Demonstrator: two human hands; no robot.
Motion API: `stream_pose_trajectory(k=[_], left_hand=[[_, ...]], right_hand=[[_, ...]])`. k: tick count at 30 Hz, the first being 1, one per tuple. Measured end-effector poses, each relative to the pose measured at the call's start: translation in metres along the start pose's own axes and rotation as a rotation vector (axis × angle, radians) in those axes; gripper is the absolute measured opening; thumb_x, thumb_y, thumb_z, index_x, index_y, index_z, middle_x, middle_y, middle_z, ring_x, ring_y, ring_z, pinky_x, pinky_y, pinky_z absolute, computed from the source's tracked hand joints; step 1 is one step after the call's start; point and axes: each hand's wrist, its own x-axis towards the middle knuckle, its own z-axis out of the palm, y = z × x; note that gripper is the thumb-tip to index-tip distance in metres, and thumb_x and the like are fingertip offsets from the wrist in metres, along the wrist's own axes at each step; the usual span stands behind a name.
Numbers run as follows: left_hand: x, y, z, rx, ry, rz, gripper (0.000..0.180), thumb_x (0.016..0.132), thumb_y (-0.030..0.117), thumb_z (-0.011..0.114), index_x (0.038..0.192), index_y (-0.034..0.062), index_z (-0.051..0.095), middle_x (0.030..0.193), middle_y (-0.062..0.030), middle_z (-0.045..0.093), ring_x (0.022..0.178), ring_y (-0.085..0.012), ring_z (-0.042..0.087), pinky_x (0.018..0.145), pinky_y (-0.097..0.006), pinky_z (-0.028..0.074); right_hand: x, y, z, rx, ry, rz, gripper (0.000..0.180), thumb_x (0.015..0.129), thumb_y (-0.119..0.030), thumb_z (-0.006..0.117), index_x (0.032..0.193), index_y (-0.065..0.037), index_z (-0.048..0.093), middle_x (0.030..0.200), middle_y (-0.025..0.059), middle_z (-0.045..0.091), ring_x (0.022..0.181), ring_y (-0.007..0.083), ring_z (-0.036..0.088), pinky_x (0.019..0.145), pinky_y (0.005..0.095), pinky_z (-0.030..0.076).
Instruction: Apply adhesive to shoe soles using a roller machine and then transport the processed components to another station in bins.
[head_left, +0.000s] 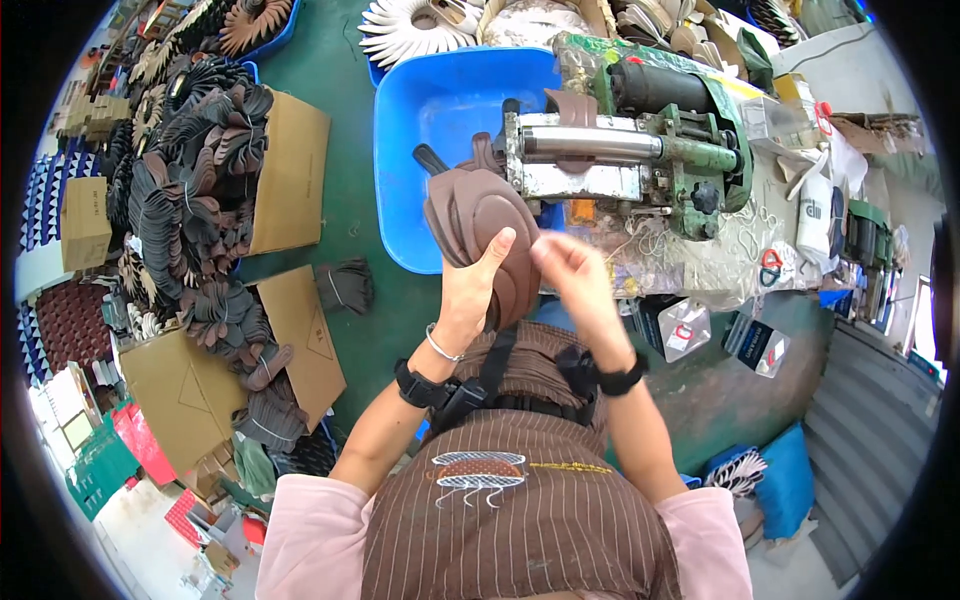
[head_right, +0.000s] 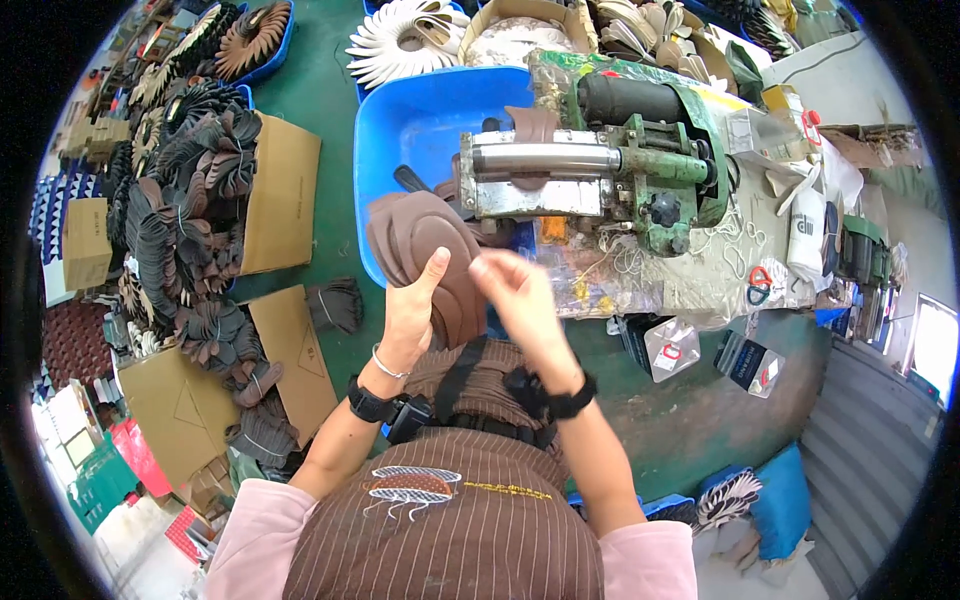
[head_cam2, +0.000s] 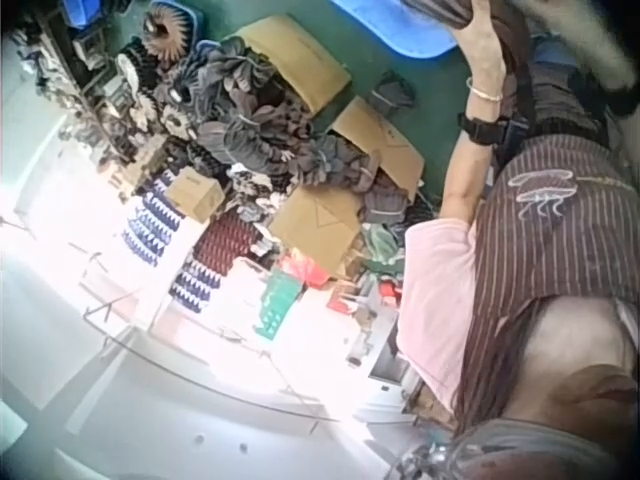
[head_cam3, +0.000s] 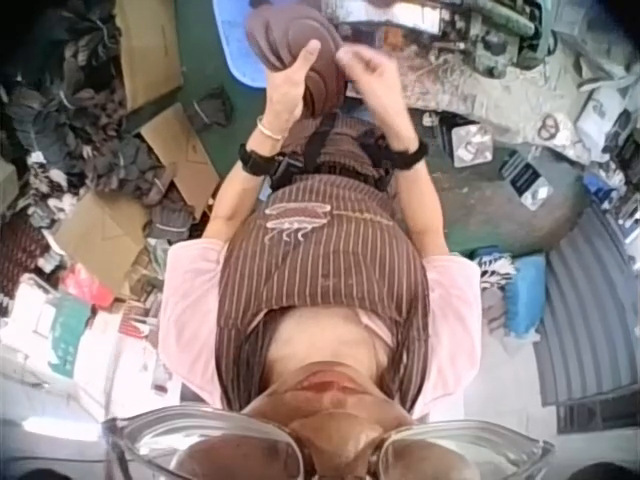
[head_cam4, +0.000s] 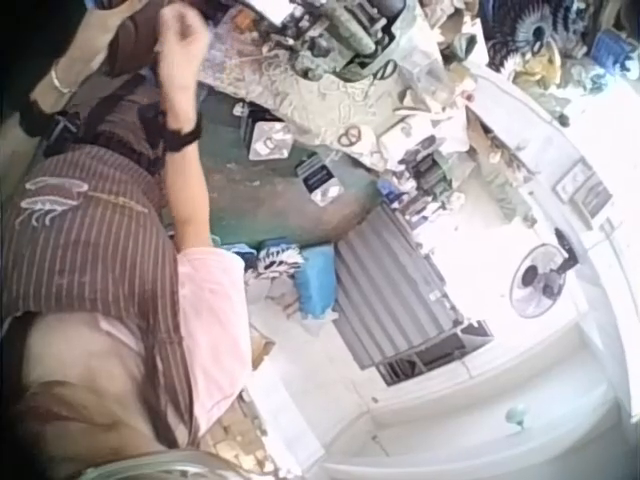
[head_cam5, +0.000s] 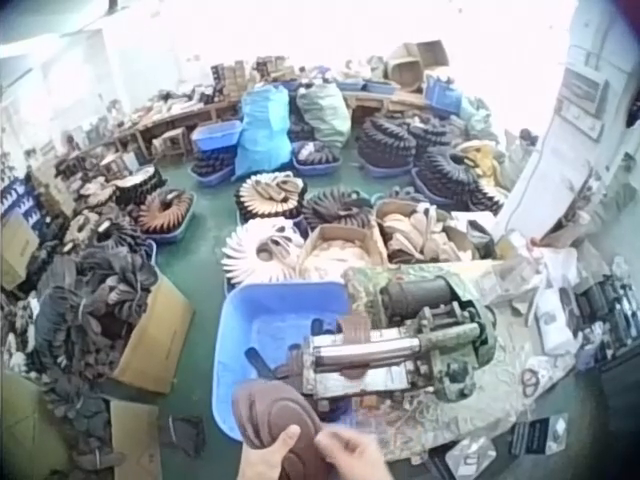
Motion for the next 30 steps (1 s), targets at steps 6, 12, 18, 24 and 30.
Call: stream_pose_trajectory(k=[6,12,18,24,30], left_hand=[[0.007,0.004,-0.005,-0.090,-0.033,-0.174,0.036,0.088,0.019,0.063,0.118,0.0018,0.051,0.112,-0.0073,0.058,0.099,-0.0167,0.057,0.087,-0.031,0.047],[0.005,-0.005,0.003,-0.016,0.030,-0.075,0.037,0.088,0.022,0.063,0.117,0.0022,0.051,0.107,-0.0060,0.060,0.096,-0.0137,0.057,0.083,-0.028,0.048],[0.015,-0.011,-0.010,-0.079,-0.051,-0.084,0.032,0.089,0.020,0.061,0.116,0.0032,0.055,0.101,-0.0038,0.061,0.092,-0.0130,0.057,0.080,-0.028,0.048],[0.012,0.001,-0.001,-0.018,-0.184,-0.158,0.035,0.091,0.022,0.057,0.118,-0.0002,0.052,0.108,-0.0133,0.062,0.100,-0.0187,0.060,0.083,-0.030,0.050],[0.015,-0.013,-0.006,0.149,-0.208,-0.122,0.037,0.091,0.022,0.058,0.116,-0.0045,0.053,0.112,-0.0118,0.061,0.106,-0.0180,0.057,0.093,-0.030,0.043]], right_hand=[[0.016,0.019,-0.054,0.075,0.434,-0.163,0.013,0.087,-0.010,0.062,0.090,0.001,0.056,0.082,0.0032,0.063,0.071,0.0060,0.055,0.065,0.0208,0.045],[0.021,-0.015,-0.003,-0.005,0.188,0.035,0.018,0.089,-0.018,0.062,0.094,-0.001,0.059,0.088,0.0036,0.065,0.082,0.0079,0.059,0.074,0.0227,0.048],[0.006,0.027,-0.032,0.105,0.346,-0.190,0.008,0.088,-0.008,0.061,0.087,-0.003,0.054,0.080,-0.0033,0.056,0.075,0.0035,0.049,0.067,0.0193,0.042],[0.056,0.020,-0.067,-0.224,0.405,-0.249,0.020,0.090,-0.015,0.060,0.101,0.001,0.059,0.086,0.0041,0.064,0.075,0.0062,0.055,0.065,0.0204,0.045],[-0.006,0.016,-0.011,0.128,-0.146,-0.021,0.025,0.092,-0.019,0.058,0.110,-0.003,0.057,0.100,0.0013,0.062,0.090,0.0060,0.055,0.077,0.0228,0.045]])
